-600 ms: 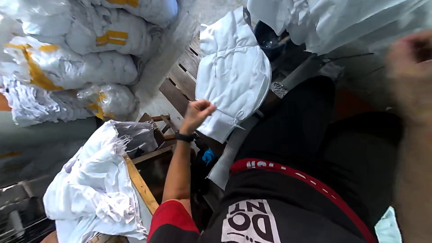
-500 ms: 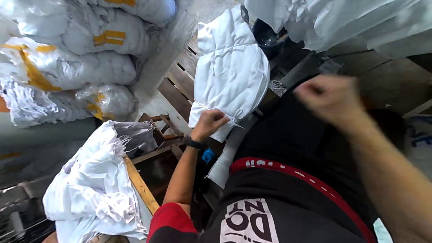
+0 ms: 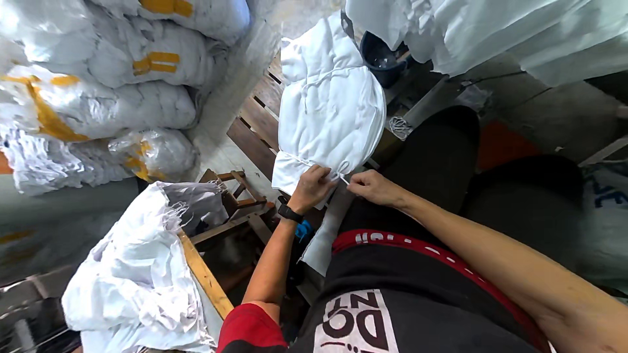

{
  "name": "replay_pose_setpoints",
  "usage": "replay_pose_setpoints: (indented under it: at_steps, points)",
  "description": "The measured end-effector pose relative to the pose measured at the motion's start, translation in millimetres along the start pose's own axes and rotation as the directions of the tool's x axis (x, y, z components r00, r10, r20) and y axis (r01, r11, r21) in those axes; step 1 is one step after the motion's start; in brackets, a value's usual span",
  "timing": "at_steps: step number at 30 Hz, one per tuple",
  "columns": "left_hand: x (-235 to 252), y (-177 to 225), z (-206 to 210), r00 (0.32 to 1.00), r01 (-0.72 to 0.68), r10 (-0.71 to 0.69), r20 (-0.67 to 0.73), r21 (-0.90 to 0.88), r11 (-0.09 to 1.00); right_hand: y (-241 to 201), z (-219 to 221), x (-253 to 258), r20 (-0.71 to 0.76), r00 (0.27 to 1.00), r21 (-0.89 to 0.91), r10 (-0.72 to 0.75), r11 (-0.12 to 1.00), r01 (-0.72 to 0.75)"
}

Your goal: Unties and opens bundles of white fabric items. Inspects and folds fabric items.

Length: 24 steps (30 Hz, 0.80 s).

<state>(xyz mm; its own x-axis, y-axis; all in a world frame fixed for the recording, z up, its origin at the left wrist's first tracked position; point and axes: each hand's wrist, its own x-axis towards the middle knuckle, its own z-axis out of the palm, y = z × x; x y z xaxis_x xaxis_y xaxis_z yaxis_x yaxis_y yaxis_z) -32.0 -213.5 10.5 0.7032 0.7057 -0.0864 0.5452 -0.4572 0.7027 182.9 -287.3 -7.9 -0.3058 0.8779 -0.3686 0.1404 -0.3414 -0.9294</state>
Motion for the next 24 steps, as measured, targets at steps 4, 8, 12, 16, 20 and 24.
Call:
replay_pose_setpoints:
  at_steps: [4, 8, 12, 16, 20, 24]
  points:
    - [-3, 3, 10, 0.989, -0.137, 0.135, -0.053, -0.053, 0.989, -15, 9, -9, 0.016, 0.997, 0.325, 0.07, 0.943, -0.072]
    - [-5, 7, 35, 0.942, -0.232, 0.237, -0.239, 0.049, 0.972, -30, 11, -9, 0.016, 0.998, 0.369, 0.055, 0.928, -0.057]
    - [-4, 1, 38, 0.927, -0.112, 0.095, -0.363, -0.027, 0.993, -25, -8, -2, -0.025, 1.0, -0.185, 0.015, 0.983, -0.019]
    - [-3, -2, 36, 0.923, -0.098, 0.036, -0.382, -0.144, 0.985, -36, -1, 10, -0.096, 0.952, -0.589, 0.29, 0.754, -0.289]
    - [-5, -2, 35, 0.934, -0.054, -0.042, -0.355, -0.257, 0.965, -22, 22, 25, -0.209, 0.957, -0.501, 0.202, 0.818, -0.282]
    - [-7, -4, 35, 0.956, -0.009, -0.082, -0.283, -0.307, 0.952, 8, 28, 27, -0.199, 0.978, -0.307, 0.055, 0.945, -0.115]
